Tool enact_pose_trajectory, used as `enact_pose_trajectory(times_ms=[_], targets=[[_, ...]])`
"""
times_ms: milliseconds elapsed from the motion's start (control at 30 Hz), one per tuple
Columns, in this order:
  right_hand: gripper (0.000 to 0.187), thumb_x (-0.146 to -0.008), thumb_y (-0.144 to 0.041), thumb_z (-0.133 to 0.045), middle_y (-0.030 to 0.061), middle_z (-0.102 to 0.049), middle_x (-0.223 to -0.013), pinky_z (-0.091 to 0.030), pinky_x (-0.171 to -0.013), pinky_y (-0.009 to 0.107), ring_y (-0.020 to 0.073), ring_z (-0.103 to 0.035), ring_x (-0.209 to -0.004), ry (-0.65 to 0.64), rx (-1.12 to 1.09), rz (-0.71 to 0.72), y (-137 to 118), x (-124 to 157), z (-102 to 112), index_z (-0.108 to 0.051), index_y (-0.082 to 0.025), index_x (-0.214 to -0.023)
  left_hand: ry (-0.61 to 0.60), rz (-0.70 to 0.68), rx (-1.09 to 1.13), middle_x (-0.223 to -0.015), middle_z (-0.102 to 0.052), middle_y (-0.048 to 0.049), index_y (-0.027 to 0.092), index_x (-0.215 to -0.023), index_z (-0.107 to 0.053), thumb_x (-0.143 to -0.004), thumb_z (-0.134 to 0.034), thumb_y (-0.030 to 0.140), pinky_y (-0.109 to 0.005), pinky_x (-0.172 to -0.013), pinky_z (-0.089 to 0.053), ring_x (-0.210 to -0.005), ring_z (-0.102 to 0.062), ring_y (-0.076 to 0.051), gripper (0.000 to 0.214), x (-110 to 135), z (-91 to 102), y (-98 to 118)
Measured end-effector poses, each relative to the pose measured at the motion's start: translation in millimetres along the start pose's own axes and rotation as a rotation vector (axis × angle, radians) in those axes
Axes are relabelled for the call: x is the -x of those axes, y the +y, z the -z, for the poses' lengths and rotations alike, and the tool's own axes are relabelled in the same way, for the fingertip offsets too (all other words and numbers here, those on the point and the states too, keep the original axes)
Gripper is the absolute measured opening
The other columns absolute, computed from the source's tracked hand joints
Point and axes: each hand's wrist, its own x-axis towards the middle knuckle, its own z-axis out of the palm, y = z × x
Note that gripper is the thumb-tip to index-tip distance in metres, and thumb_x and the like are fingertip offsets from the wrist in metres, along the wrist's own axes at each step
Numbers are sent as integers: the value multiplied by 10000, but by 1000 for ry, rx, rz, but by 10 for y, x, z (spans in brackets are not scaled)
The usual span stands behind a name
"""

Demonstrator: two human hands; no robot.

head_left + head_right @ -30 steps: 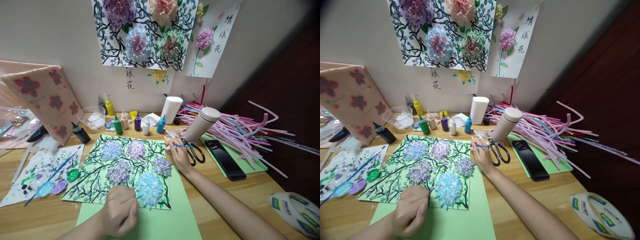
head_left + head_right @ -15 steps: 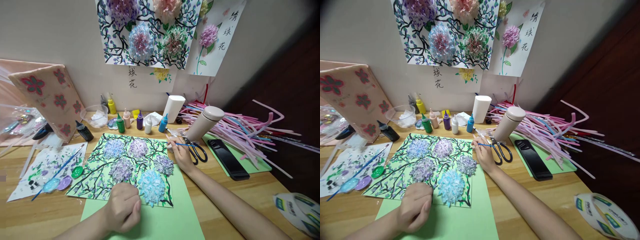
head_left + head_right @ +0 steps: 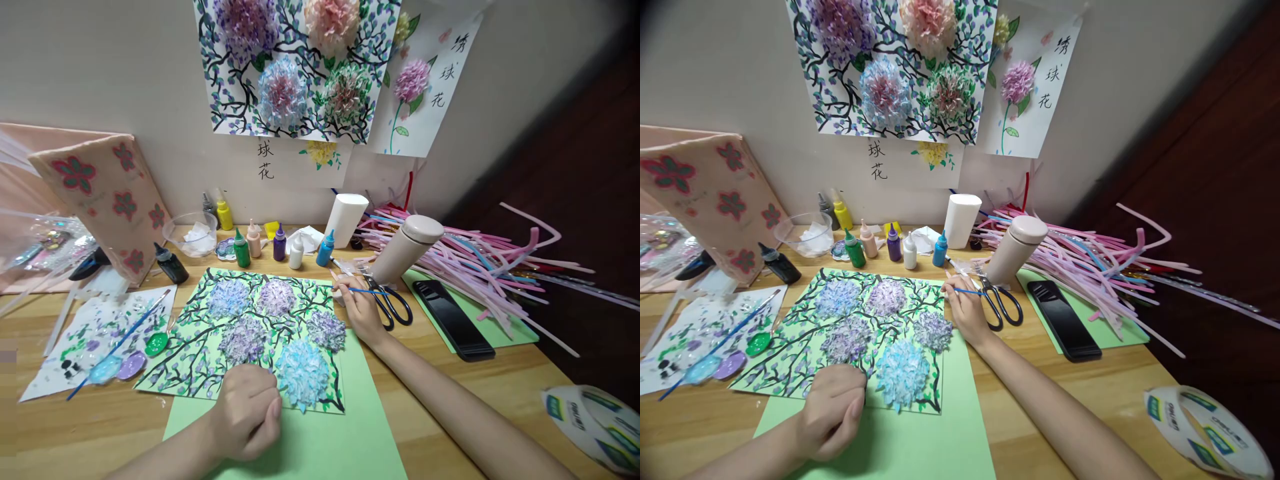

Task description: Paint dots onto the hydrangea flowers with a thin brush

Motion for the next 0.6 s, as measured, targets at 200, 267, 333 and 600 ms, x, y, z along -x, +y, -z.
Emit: enact_pose_trajectory(times_ms=[200, 267, 333, 600], targets=[[245, -940, -301, -337, 24, -594, -782, -395, -767, 337, 194, -553, -807, 13, 0, 5, -7, -1, -2, -521, -216, -803, -16, 5, -1, -496, -266, 36, 206, -627, -253, -726, -347, -2, -297, -473, -123, -462, -211, -131, 249, 26, 1, -1], [250, -941, -307, -335, 22, -593, -784, -393, -763, 334, 191, -554, -803, -1, -3, 9, -2, 0, -4, -520, -214, -801, -11, 3, 0, -500, -259, 37, 205, -632, -249, -723, -351, -5, -296, -475, -116, -464, -205, -130, 251, 33, -3, -5], [258, -942, -311, -333, 22, -592, -781, -391, -762, 331, 189, -555, -802, -8, -4, 8, 2, 2, -4, -520, -211, -797, -5, 1, 4, -503, -251, 38, 205, -635, -247, -723, -353, -7, -295, -477, -112, -465, -200, -129, 252, 37, -8, -11], [257, -942, -306, -337, 23, -592, -779, -395, -766, 329, 189, -556, -799, 11, -5, -2, -2, 3, 1, -527, -213, -797, 6, 0, 21, -505, -241, 40, 206, -643, -236, -721, -354, -5, -290, -475, -109, -463, -197, -127, 254, 15, -20, -8]])
